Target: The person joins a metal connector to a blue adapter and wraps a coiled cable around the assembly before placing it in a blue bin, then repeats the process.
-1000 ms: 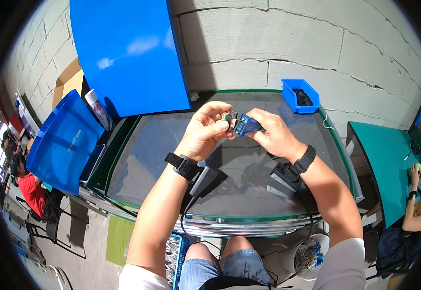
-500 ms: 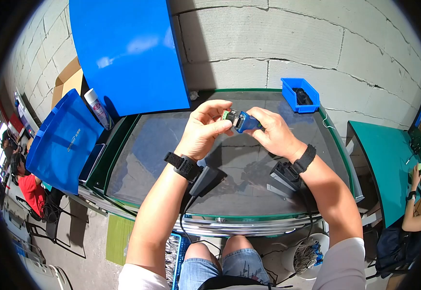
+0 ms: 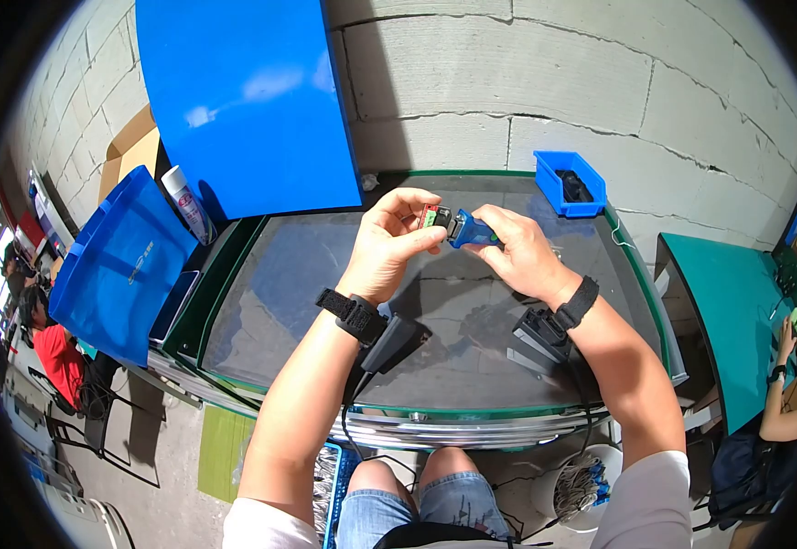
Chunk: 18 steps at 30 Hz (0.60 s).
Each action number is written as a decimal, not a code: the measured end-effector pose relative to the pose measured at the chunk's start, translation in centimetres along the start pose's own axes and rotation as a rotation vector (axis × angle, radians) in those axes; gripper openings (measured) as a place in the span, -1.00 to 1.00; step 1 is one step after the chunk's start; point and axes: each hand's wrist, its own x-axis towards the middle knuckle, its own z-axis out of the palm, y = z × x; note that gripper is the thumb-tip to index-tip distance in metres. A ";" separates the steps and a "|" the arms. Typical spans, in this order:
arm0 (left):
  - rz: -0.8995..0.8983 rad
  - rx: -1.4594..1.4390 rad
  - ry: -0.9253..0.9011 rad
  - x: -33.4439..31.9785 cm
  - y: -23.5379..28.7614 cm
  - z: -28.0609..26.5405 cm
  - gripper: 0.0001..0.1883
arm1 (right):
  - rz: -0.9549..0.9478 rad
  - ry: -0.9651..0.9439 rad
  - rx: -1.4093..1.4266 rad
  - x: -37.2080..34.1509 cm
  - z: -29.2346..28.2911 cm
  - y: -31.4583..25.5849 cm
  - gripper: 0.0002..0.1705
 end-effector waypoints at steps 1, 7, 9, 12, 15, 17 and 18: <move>0.001 0.000 0.000 0.0 0.0 0.0 -0.64 | 0.006 -0.004 -0.012 0.0 0.0 0.0 -0.72; 0.008 0.034 0.004 0.0 -0.1 -0.2 -0.64 | 0.005 -0.007 -0.036 0.0 0.1 0.2 -0.72; 0.004 0.056 -0.002 0.0 -0.1 -0.2 -0.64 | 0.005 -0.012 -0.040 0.0 0.1 0.2 -0.72; 0.008 0.075 0.017 -0.1 0.0 0.0 -0.67 | 0.015 -0.020 -0.041 -0.1 0.1 0.2 -0.72; 0.003 0.088 0.025 0.0 0.0 0.1 -0.67 | 0.014 -0.012 -0.084 -0.1 0.3 0.5 -0.73; -0.001 0.082 0.020 -0.1 0.0 0.0 -0.67 | -0.016 -0.012 -0.109 -0.1 0.3 0.7 -0.72; -0.005 0.077 0.015 0.0 0.0 0.0 -0.67 | -0.019 -0.009 -0.114 -0.1 0.3 0.7 -0.72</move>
